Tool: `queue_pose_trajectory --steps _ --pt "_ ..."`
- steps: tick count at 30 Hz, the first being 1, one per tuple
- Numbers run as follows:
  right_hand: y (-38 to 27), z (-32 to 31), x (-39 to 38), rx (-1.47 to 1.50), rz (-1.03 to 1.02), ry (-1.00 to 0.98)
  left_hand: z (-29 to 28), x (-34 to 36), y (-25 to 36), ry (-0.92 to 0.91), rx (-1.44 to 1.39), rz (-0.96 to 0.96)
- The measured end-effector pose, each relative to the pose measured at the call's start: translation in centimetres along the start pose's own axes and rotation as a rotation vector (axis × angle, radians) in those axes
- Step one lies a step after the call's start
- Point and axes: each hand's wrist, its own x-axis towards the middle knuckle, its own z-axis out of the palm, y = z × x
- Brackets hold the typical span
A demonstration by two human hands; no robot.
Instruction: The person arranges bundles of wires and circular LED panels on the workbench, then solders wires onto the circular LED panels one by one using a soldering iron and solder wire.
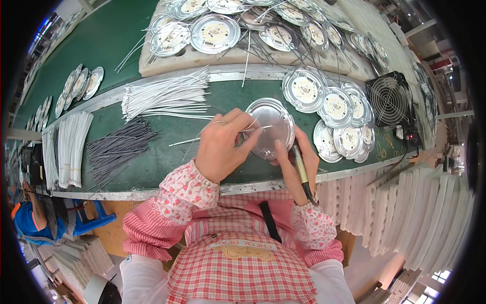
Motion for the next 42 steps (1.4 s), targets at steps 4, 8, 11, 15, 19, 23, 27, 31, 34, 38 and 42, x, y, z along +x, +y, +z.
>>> queue_pose_trajectory --steps 4,8,11,15,19,23,27,31,34,38,42 --pt "0.1 -0.2 -0.1 -0.019 -0.022 -0.002 0.0 0.1 0.5 0.002 0.041 0.03" --pt "-0.2 0.2 -0.7 -0.234 -0.176 0.03 0.1 -0.3 0.6 0.019 0.042 0.04" --pt "-0.8 0.7 -1.4 -0.456 -0.497 0.103 0.0 -0.8 1.0 0.024 0.023 0.032" --pt "-1.6 1.3 -1.7 -0.449 -0.589 0.059 -0.9 -1.3 0.5 -0.012 -0.145 -0.098" --pt "-2.1 -0.8 -0.2 -0.442 -0.524 -0.127 -1.7 -1.6 -0.9 -0.073 -0.181 -0.113" --pt "-0.7 -1.6 4.3 -0.228 -0.585 -0.373 -1.9 -1.5 -1.6 -0.126 -0.228 -0.176" --pt "-0.6 0.4 4.1 -0.217 -0.549 -0.434 -1.2 -1.8 -1.1 -0.047 -0.225 -0.218" --pt "-0.1 1.4 3.1 -0.259 -0.501 -0.322 -0.7 -2.4 -1.7 0.042 -0.442 -0.447" --pt "-0.7 1.9 2.3 -0.363 -0.488 -0.228 -1.2 -1.8 0.0 0.007 -0.308 -0.459" --pt "-0.6 2.0 1.3 -0.46 -0.523 -0.166 -0.4 -1.0 0.0 0.009 -0.019 -0.312" --pt "0.8 0.5 0.5 -0.525 -0.495 -0.154 -0.6 -0.4 -1.1 -0.135 -0.036 -0.314"
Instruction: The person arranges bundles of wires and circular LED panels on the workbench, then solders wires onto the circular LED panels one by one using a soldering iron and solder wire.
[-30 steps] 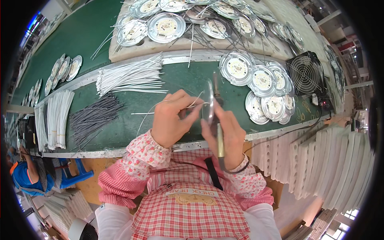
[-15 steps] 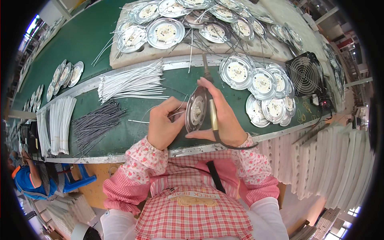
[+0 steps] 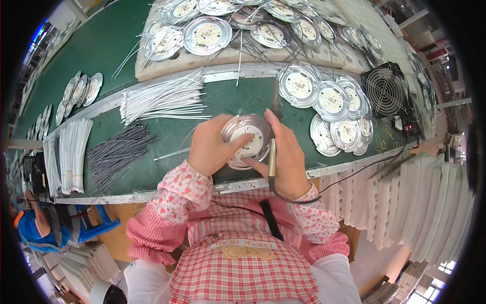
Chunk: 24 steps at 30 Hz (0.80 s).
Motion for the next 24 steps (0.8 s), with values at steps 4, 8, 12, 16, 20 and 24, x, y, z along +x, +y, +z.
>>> queue_pose_trajectory --steps 4,8,12,16,20,24 --pt "0.3 0.6 -1.0 -0.24 -0.039 0.098 -0.2 -0.7 -0.3 0.258 0.294 0.354" --pt "0.4 -1.0 -1.6 -0.112 -0.077 0.143 -0.9 -1.4 -2.3 -0.006 0.237 0.448" --pt "-0.4 -2.9 -2.7 0.314 0.104 0.102 -1.6 -1.0 -2.2 -0.107 0.17 0.419" --pt "0.1 -3.8 -2.0 0.282 0.004 -0.034 -1.5 -0.3 -2.1 -0.13 0.188 0.477" --pt "0.2 -3.8 -1.4 0.296 0.002 -0.085 -1.2 -0.2 -1.8 -0.145 0.218 0.481" --pt "0.1 -3.8 -1.4 0.292 0.001 -0.103 -0.9 0.1 -1.8 -0.158 0.275 0.48"
